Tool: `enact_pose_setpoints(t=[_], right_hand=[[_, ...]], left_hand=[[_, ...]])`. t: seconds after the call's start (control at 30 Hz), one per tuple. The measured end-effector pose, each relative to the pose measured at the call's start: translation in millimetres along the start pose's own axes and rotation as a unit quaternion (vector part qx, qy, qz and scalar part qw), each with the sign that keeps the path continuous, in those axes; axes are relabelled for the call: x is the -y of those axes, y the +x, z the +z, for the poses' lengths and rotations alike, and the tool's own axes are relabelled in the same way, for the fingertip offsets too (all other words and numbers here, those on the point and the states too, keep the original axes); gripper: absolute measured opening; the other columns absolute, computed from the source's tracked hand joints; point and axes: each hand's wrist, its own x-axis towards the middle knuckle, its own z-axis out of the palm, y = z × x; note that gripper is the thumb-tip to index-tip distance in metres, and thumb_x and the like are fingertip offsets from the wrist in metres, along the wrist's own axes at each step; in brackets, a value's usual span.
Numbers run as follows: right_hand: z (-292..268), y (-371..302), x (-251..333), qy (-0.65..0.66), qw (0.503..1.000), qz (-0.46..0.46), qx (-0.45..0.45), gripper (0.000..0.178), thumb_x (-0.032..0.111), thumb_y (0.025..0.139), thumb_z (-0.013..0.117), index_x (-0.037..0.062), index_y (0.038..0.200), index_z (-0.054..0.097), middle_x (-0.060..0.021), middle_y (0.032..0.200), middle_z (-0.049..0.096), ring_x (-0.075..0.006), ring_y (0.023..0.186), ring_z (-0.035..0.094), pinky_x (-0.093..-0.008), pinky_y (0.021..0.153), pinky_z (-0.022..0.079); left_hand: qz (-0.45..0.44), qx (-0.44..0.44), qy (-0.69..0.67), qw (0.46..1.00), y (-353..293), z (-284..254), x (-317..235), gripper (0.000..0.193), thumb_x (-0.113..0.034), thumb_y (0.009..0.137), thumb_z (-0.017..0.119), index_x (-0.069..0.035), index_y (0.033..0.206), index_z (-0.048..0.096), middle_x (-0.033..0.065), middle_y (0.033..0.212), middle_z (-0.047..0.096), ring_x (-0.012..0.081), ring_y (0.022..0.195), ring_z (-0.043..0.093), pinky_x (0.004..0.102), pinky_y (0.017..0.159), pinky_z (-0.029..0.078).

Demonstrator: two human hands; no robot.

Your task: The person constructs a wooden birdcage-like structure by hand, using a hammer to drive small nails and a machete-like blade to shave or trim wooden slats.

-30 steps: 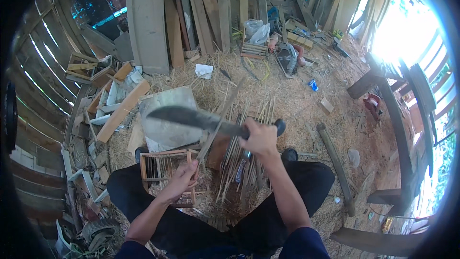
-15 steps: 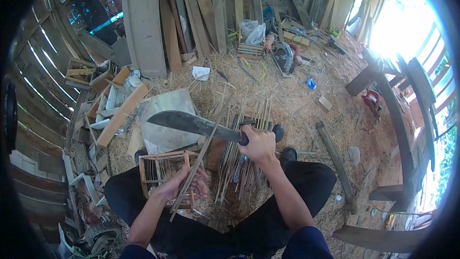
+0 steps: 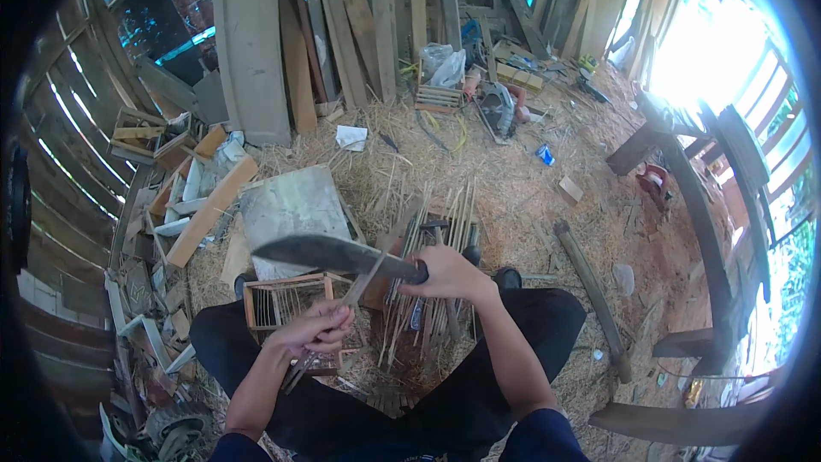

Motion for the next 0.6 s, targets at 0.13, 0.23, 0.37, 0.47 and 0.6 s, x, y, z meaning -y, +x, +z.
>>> enact_pose_setpoints(t=[0.13, 0.23, 0.37, 0.47, 0.6], right_hand=[[5, -5, 15, -0.011, 0.999, -0.001, 0.045, 0.033, 0.038, 0.077, 0.076, 0.0055, 0.081, 0.073, -0.0162, 0.065, 0.065, -0.0356, 0.065, 0.066, -0.0430, 0.065, 0.053], [12, -7, 13, -0.032, 0.999, 0.012, -0.001, 0.031, 0.036, 0.075, 0.075, 0.0063, 0.082, 0.072, -0.0145, 0.066, 0.066, -0.0354, 0.066, 0.067, -0.0444, 0.065, 0.053], [37, -2, 13, -0.007, 0.995, 0.060, -0.083, 0.029, 0.033, 0.071, 0.075, 0.0086, 0.086, 0.069, -0.0141, 0.066, 0.065, -0.0368, 0.067, 0.067, -0.0465, 0.066, 0.054], [54, 9, 8, -0.015, 0.987, 0.056, -0.148, 0.031, 0.032, 0.070, 0.075, 0.0098, 0.091, 0.068, -0.0147, 0.065, 0.065, -0.0382, 0.066, 0.067, -0.0468, 0.066, 0.054], [58, 22, 15, -0.017, 0.981, 0.059, -0.186, 0.032, 0.031, 0.069, 0.076, 0.0102, 0.091, 0.065, -0.0154, 0.065, 0.065, -0.0391, 0.065, 0.067, -0.0472, 0.065, 0.054]], left_hand=[[-0.004, 0.000, 0.017, 1.000, -10, -9, 6, 0.033, -0.038, 0.107, 0.046, -0.010, 0.090, 0.046, -0.0068, 0.058, 0.029, 0.0022, 0.042, 0.023, 0.0202, 0.037, 0.016], [0.002, 0.011, 0.003, 1.000, -10, -10, 10, 0.034, -0.038, 0.108, 0.045, -0.010, 0.089, 0.045, -0.0069, 0.059, 0.028, 0.0028, 0.041, 0.022, 0.0204, 0.037, 0.016], [0.050, -0.013, -0.020, 0.998, -3, -3, 16, 0.035, -0.038, 0.108, 0.044, -0.010, 0.088, 0.044, -0.0063, 0.060, 0.028, 0.0033, 0.042, 0.021, 0.0206, 0.037, 0.017], [0.088, -0.028, -0.021, 0.996, 4, -2, 16, 0.035, -0.039, 0.108, 0.043, -0.010, 0.088, 0.043, -0.0056, 0.060, 0.028, 0.0036, 0.042, 0.022, 0.0208, 0.037, 0.017], [0.121, -0.044, -0.041, 0.991, 7, 2, 17, 0.036, -0.040, 0.108, 0.041, -0.010, 0.089, 0.043, -0.0050, 0.060, 0.027, 0.0040, 0.042, 0.022, 0.0214, 0.037, 0.017]])
